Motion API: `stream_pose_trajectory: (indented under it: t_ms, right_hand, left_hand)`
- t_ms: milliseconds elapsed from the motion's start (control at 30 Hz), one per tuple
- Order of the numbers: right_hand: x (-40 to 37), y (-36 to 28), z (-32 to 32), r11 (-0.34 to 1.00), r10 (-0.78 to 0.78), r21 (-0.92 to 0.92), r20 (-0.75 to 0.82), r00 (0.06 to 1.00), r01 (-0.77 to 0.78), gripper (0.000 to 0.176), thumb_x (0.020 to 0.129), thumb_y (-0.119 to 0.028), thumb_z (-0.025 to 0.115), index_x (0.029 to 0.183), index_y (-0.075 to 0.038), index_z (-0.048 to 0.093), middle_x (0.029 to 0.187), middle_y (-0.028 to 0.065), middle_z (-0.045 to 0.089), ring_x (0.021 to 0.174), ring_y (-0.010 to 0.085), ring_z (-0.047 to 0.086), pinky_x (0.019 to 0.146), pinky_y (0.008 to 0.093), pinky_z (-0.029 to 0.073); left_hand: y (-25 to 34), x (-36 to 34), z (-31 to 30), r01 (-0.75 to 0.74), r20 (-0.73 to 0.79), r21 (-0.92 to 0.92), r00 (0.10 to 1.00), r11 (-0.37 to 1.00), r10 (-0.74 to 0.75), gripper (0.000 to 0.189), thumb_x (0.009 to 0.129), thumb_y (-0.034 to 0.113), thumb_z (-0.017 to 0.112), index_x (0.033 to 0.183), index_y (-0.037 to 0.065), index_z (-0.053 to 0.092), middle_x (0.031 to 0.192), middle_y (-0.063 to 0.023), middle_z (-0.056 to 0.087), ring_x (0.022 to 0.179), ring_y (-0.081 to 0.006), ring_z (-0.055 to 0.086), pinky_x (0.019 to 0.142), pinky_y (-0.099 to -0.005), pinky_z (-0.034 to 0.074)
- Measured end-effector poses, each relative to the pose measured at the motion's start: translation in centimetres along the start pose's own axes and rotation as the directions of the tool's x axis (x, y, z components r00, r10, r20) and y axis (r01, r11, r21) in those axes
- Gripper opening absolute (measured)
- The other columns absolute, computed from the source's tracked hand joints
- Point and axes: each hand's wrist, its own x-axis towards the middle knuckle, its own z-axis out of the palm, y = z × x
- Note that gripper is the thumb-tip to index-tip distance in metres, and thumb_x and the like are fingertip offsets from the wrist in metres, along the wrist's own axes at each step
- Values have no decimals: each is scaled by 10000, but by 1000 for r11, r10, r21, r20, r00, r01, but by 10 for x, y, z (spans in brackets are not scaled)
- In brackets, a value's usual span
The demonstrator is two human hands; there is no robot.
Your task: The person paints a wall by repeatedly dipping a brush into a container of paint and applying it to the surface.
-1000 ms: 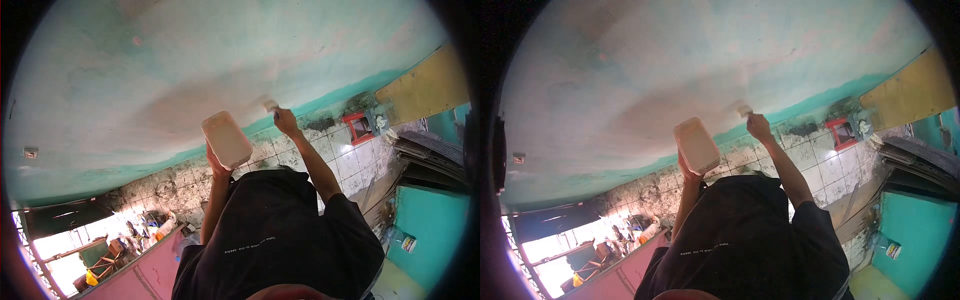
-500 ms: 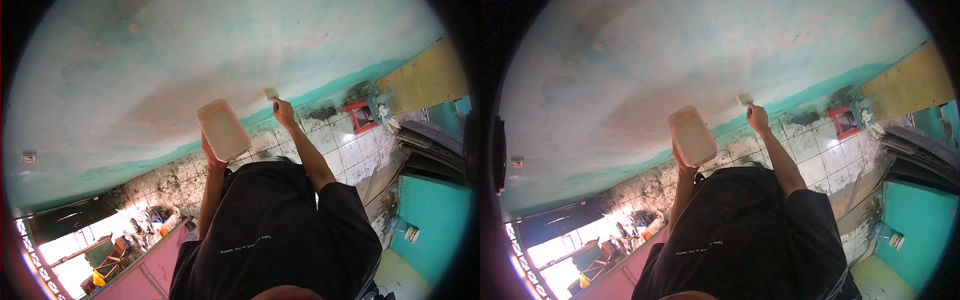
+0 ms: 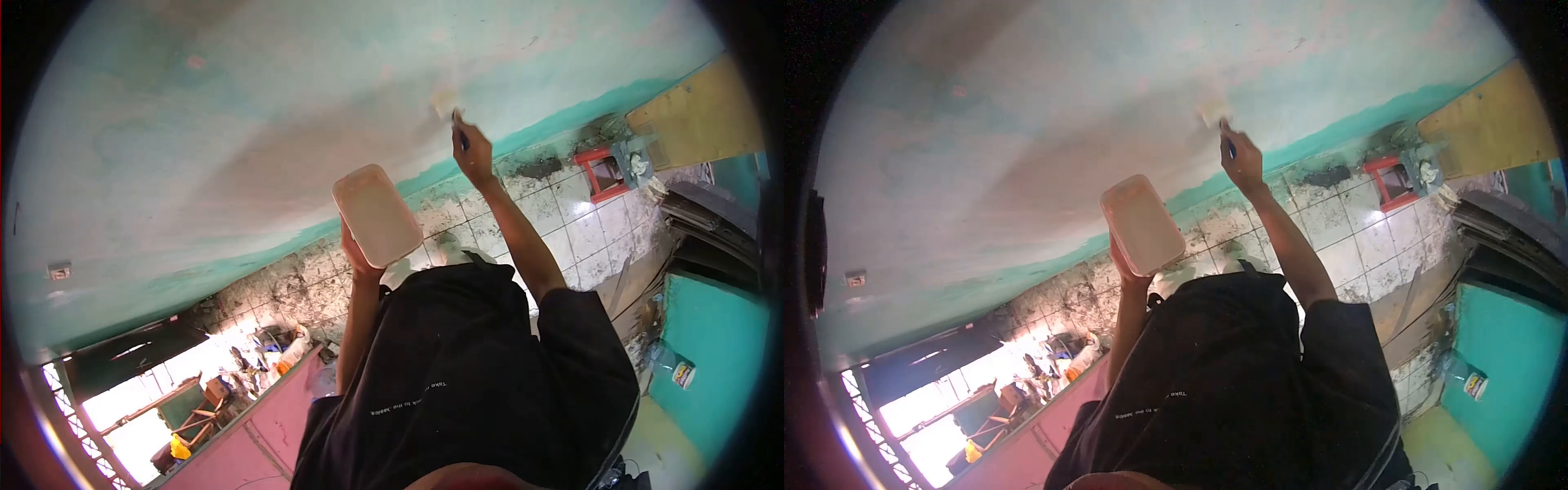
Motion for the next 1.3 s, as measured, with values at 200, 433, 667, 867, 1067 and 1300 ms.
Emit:
stream_pose_trajectory:
  t_ms: [200, 433, 667, 867, 1067, 1300]
  right_hand:
    - [-91, 97, 27, 912, 399, -294, 465, 790, -288, 316, 856, -103, 658, 1166, -67, 709, 931, 188, 692, 768, 377, 668, 705, 446, 565]
    - [68, -49, -58, 966, 245, -184, 428, 870, -182, 320, 868, -66, 669, 1186, -69, 704, 846, 178, 690, 636, 326, 634, 602, 406, 516]
    - [63, -65, -39, 1000, 9, -15, 45, 999, -8, 451, 891, -64, 661, 1327, -175, 621, 727, 110, 574, 586, 299, 597, 521, 408, 482]
    - [-49, 76, 12, 930, 265, -356, 480, 836, -91, 328, 863, -96, 602, 1178, -76, 689, 854, 240, 684, 769, 445, 663, 701, 535, 544]
    - [173, -157, -105, 992, 82, -116, 396, 915, -39, 141, 830, -30, 587, 937, -49, 677, 741, 230, 665, 705, 414, 658, 649, 485, 532]
    - [182, -162, -80, 981, -174, -91, -36, 984, 170, 385, 884, -31, 634, 1269, -49, 647, 736, 184, 606, 630, 357, 614, 576, 433, 498]
  left_hand:
    - [-18, -17, -46, 23, -18, -98, 1000, 995, -25, 717, 999, 579, 344, 1490, 58, 365, 1336, -211, 559, 1198, -360, 590, 991, -526, 515]
    - [-26, -20, -44, 21, -17, 7, 1000, 1000, -21, 712, 1000, 562, 331, 1496, 53, 353, 1363, -219, 542, 1208, -364, 582, 999, -514, 507]
    - [-31, -5, -18, -65, -2, 234, 998, 970, 68, 703, 1008, 552, 329, 1495, 46, 352, 1368, -220, 539, 1223, -365, 572, 1007, -520, 500]
    - [-31, 14, -5, -35, 70, 21, 997, 999, 34, 654, 1020, 524, 335, 1482, 64, 379, 1350, -195, 556, 1204, -364, 584, 995, -531, 507]
    - [-24, 15, -5, 55, 100, -148, 994, 988, -41, 614, 1030, 501, 340, 1472, 79, 402, 1336, -173, 571, 1189, -363, 594, 984, -541, 512]
    - [-7, 25, 20, 124, 158, -211, 983, 970, -91, 533, 1058, 456, 340, 1421, 87, 467, 1289, -125, 603, 1139, -295, 620, 953, -469, 538]
